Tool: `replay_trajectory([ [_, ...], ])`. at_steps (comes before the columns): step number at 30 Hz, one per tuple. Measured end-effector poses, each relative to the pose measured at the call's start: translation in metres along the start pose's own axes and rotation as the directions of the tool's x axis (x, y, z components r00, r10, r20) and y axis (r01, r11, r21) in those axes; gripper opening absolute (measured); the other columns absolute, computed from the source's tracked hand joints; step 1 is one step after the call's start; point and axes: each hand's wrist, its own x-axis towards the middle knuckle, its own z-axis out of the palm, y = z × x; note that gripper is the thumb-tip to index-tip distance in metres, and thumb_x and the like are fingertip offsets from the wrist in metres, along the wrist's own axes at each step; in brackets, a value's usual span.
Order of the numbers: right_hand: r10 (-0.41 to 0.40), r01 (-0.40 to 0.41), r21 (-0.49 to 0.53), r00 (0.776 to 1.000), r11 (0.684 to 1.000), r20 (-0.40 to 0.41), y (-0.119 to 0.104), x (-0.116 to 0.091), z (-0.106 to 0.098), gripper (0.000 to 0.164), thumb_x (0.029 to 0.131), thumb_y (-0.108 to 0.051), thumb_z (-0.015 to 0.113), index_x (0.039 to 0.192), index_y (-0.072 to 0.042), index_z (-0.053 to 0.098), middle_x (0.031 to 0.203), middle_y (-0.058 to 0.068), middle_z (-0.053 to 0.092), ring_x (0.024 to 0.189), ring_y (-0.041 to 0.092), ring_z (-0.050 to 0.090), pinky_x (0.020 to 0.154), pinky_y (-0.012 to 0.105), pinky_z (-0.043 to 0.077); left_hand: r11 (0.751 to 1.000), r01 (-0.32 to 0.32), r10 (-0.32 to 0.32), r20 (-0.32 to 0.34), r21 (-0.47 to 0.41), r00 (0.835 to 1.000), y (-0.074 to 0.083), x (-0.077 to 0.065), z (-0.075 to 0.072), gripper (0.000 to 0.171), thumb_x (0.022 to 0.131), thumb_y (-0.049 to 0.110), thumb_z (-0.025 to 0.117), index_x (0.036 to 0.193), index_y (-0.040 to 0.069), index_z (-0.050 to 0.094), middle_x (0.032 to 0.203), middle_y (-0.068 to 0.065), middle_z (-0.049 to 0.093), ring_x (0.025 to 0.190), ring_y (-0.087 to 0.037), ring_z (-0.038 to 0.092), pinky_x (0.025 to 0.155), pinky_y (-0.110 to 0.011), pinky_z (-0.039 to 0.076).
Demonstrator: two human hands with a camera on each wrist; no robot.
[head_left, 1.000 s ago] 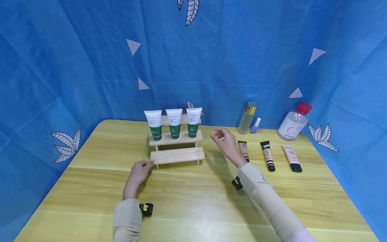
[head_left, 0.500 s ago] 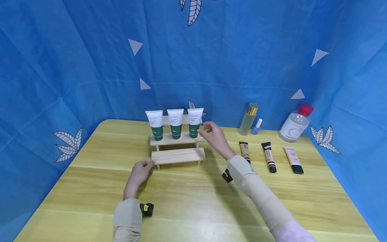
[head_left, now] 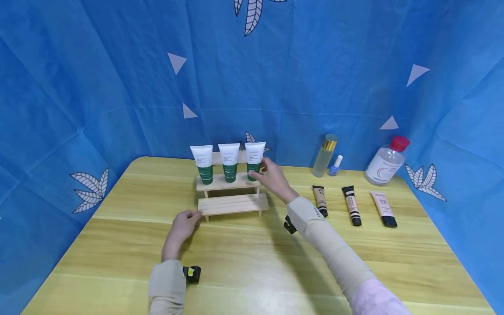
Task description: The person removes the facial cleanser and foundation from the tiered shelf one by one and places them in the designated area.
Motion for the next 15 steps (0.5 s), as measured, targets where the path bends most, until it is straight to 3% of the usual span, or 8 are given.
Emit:
replay_trajectory([
  [15, -0.024, 0.024, 0.048, 1.000, 0.999, -0.003, 0.0097, -0.0054, 0.0040, 0.046, 0.091, -0.025, 0.066, 0.126, -0.002, 0.047, 0.112, 0.014, 0.059, 0.102, 0.026, 0.055, 0.084, 0.039, 0.047, 1.000, 0.001, -0.001, -0.006, 0.004, 1.000, -0.0014, 0.0012, 0.0005, 0.036, 0.100, 0.028, 0.045, 0.089, -0.002, 0.061, 0.069, -0.003, 0.048, 0.057, -0.012, 0.036, 0.055, -0.028, 0.032],
])
